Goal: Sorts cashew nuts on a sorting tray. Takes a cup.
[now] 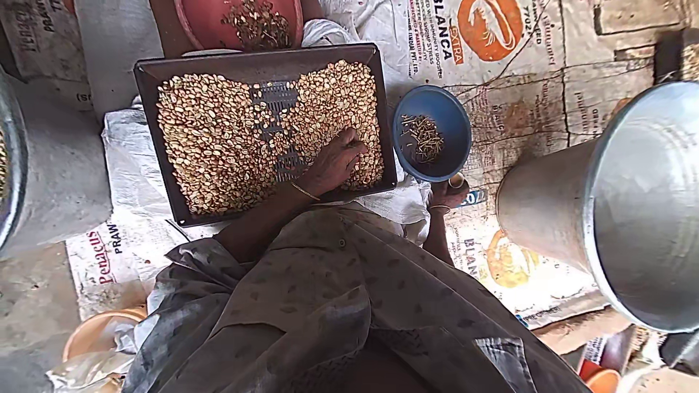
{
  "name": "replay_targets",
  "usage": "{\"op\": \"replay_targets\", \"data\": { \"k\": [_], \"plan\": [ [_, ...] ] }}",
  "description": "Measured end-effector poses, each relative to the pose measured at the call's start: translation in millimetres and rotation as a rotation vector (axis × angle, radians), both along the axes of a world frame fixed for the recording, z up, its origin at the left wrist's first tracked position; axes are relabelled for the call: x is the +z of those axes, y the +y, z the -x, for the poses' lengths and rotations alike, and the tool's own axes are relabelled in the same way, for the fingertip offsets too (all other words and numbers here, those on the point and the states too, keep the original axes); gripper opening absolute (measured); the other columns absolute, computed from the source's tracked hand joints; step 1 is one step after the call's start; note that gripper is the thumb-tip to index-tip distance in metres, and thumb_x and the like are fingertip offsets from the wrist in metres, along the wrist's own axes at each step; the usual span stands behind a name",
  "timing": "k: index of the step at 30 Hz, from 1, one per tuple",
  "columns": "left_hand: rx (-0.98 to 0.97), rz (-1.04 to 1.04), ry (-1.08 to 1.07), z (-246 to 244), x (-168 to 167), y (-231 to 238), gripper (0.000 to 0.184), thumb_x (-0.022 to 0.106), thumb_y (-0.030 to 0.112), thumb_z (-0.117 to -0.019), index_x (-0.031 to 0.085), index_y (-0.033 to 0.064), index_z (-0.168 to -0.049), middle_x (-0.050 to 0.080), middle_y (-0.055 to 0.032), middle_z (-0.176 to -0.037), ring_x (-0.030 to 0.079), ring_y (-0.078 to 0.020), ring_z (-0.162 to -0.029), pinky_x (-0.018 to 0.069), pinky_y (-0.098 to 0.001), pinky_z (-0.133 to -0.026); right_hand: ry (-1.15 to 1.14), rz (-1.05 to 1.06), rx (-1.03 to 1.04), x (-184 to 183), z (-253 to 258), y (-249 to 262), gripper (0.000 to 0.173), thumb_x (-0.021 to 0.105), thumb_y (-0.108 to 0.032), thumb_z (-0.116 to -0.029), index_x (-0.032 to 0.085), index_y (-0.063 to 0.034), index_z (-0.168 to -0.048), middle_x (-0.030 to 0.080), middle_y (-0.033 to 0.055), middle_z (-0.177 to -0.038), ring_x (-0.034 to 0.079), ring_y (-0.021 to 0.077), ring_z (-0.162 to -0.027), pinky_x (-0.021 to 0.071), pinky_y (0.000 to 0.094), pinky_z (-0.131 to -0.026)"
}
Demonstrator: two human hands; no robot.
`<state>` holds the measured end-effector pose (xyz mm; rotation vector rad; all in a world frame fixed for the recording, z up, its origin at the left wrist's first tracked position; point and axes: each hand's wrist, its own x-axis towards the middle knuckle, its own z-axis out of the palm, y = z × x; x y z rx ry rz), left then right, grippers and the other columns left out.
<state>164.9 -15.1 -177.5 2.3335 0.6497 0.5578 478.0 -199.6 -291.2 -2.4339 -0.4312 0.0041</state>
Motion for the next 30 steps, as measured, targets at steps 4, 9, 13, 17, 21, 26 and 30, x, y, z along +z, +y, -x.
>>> {"op": "replay_targets", "data": {
  "k": [4, 9, 13, 17, 21, 26, 30],
  "plan": [
    [-0.018, -0.142, -0.026, -2, -3, 0, 0.022, 0.051, 0.003, -0.1033, 0.072, -0.0022, -0.109, 0.064, -0.0236, -0.112, 0.066, -0.0383, -0.105, 0.0566, -0.0462, -0.089, 0.007, -0.003, -0.007, 1, 1, 1, 0.068, 0.069, -0.038, -0.0951, 0.047, 0.0002, -0.148, 0.054, 0.0257, -0.145, 0.05, 0.0377, -0.138, 0.0378, 0.0476, -0.117],
    [0.016, -0.063, -0.033, -3, -2, 1, 0.02, 0.053, 0.004, -0.1026, 0.072, -0.0023, -0.107, 0.064, -0.023, -0.114, 0.067, -0.0365, -0.102, 0.0572, -0.0458, -0.088, -0.012, -0.018, -0.002, -5, -3, 0, 0.071, 0.072, -0.04, -0.0917, 0.05, 0.0008, -0.145, 0.055, 0.0259, -0.143, 0.052, 0.0378, -0.136, 0.0385, 0.0483, -0.116],
    [0.032, -0.071, -0.019, -5, -3, 0, 0.02, 0.054, 0.004, -0.1028, 0.072, -0.003, -0.11, 0.063, -0.0246, -0.113, 0.067, -0.0389, -0.101, 0.0573, -0.0473, -0.087, 0.018, -0.009, -0.014, -5, -4, 0, 0.07, 0.07, -0.037, -0.0944, 0.046, 0.001, -0.148, 0.051, 0.0274, -0.146, 0.049, 0.0394, -0.138, 0.0389, 0.0501, -0.116],
    [0.038, -0.246, 0.049, -6, -4, -6, 0.02, 0.053, 0.001, -0.1018, 0.07, -0.0046, -0.111, 0.063, -0.0257, -0.113, 0.068, -0.0395, -0.096, 0.0598, -0.0461, -0.078, 0.018, -0.002, -0.032, -5, -5, 1, 0.071, 0.071, -0.037, -0.0944, 0.045, 0.0009, -0.149, 0.051, 0.0278, -0.147, 0.048, 0.0389, -0.139, 0.0371, 0.0473, -0.118],
    [0.053, -0.333, 0.1, -8, -6, -8, 0.018, 0.053, 0.0, -0.1009, 0.067, -0.0064, -0.111, 0.061, -0.0266, -0.117, 0.069, -0.04, -0.097, 0.0604, -0.0451, -0.076, 0.01, -0.008, -0.029, -5, -5, 2, 0.069, 0.071, -0.036, -0.0935, 0.047, 0.0012, -0.147, 0.053, 0.0268, -0.146, 0.049, 0.0376, -0.139, 0.0373, 0.0454, -0.118],
    [0.14, 0.013, -0.027, -6, -1, 0, 0.017, 0.06, 0.008, -0.101, 0.069, -0.0058, -0.101, 0.064, -0.0261, -0.112, 0.069, -0.039, -0.097, 0.0574, -0.0486, -0.086, 0.013, -0.009, -0.022, -5, -5, 2, 0.069, 0.073, -0.033, -0.0934, 0.047, 0.0011, -0.147, 0.052, 0.0272, -0.146, 0.049, 0.0374, -0.139, 0.0376, 0.0458, -0.118],
    [0.241, 0.338, -0.321, -1, -2, 11, 0.014, 0.061, 0.005, -0.0975, 0.07, -0.006, -0.1, 0.069, -0.0128, -0.093, 0.065, -0.0128, -0.079, 0.0546, -0.0262, -0.077, 0.009, -0.038, -0.024, -6, -5, 1, 0.071, 0.074, -0.036, -0.0919, 0.048, 0.0017, -0.146, 0.053, 0.0271, -0.145, 0.051, 0.0376, -0.138, 0.0381, 0.0462, -0.117]
  ]
}}
